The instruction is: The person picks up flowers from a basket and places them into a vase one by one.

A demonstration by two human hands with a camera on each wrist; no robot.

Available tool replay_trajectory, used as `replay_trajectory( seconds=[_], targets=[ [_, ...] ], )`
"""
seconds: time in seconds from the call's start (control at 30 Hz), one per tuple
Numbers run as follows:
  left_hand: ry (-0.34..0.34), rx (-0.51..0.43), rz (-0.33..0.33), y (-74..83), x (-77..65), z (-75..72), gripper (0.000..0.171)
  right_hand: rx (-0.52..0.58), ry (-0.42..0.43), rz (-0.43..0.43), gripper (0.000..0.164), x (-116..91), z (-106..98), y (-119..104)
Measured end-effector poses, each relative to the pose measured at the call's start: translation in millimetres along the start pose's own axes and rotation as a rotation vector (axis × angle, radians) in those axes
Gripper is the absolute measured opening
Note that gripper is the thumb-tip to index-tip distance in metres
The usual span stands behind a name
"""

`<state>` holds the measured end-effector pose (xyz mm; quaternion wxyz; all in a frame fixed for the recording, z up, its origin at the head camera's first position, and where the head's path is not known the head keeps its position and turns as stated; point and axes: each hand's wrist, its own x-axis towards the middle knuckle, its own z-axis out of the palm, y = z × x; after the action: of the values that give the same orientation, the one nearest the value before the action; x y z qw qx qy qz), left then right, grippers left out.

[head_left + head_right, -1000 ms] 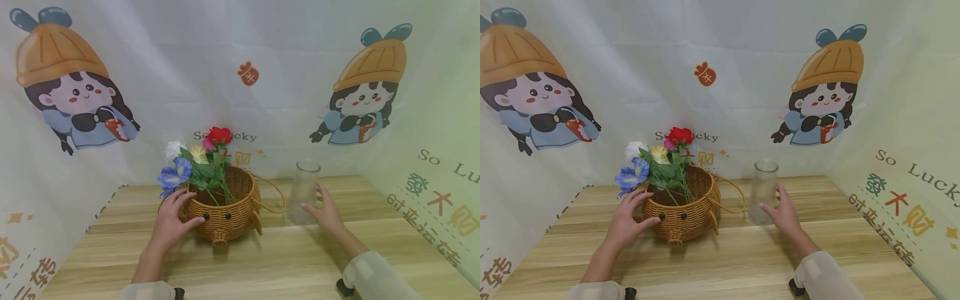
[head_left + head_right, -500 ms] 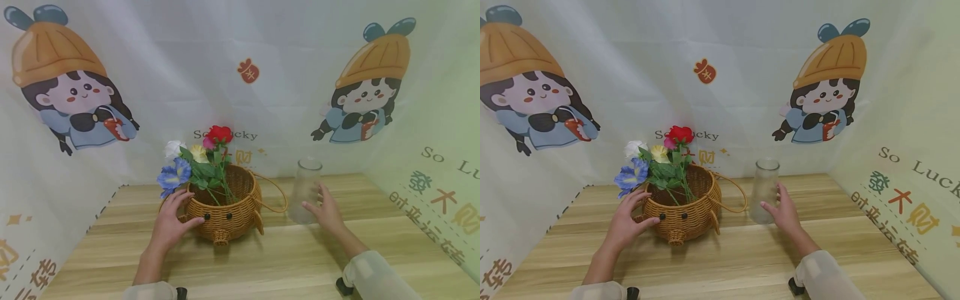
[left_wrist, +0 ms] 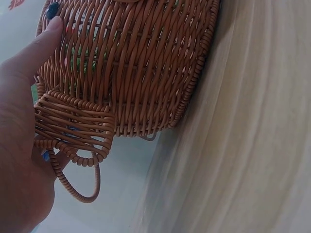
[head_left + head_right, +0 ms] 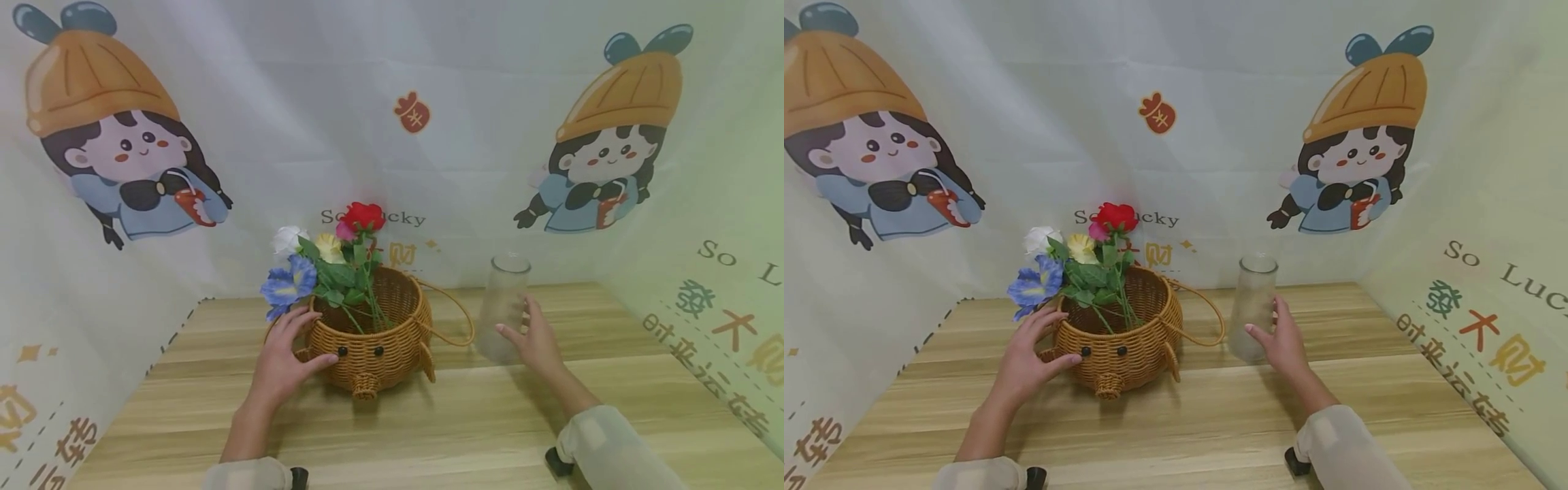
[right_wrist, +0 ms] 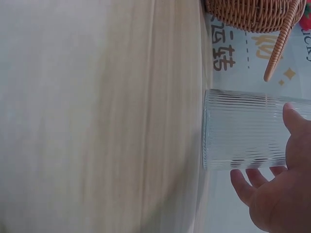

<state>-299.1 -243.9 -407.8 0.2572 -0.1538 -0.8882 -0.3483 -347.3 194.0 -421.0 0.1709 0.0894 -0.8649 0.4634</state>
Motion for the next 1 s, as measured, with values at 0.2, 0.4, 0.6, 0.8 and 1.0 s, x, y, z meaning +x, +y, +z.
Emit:
replay_trajectory(
  seconds=[0.2, 0.4, 0.6, 0.8, 1.0],
  targets=[
    [-0.004, 0.001, -0.002, 0.0, -0.8, -0.2, 0.076, 0.019, -0.014, 0.039, 0.077, 3.4, 3.6, -1.4],
    [0.002, 0.012, 0.004, 0.3, -1.8, -0.1, 0.076, 0.017, -0.015, 0.051, 0.078, 6.8, 6.8, -4.2],
    [0.007, 0.008, 0.004, 1.8, -2.3, -1.4, 0.076, 0.005, -0.012, 0.037, 0.077, 7.6, 7.3, -4.0],
    [0.009, 0.003, 0.001, 3.0, -2.3, -0.8, 0.075, 0.003, -0.012, 0.011, 0.077, 6.0, 6.1, -4.0],
    [0.008, 0.003, -0.003, 2.5, -1.9, -0.4, 0.075, 0.015, -0.021, -0.007, 0.077, 2.9, 6.8, -4.2]
  ],
)
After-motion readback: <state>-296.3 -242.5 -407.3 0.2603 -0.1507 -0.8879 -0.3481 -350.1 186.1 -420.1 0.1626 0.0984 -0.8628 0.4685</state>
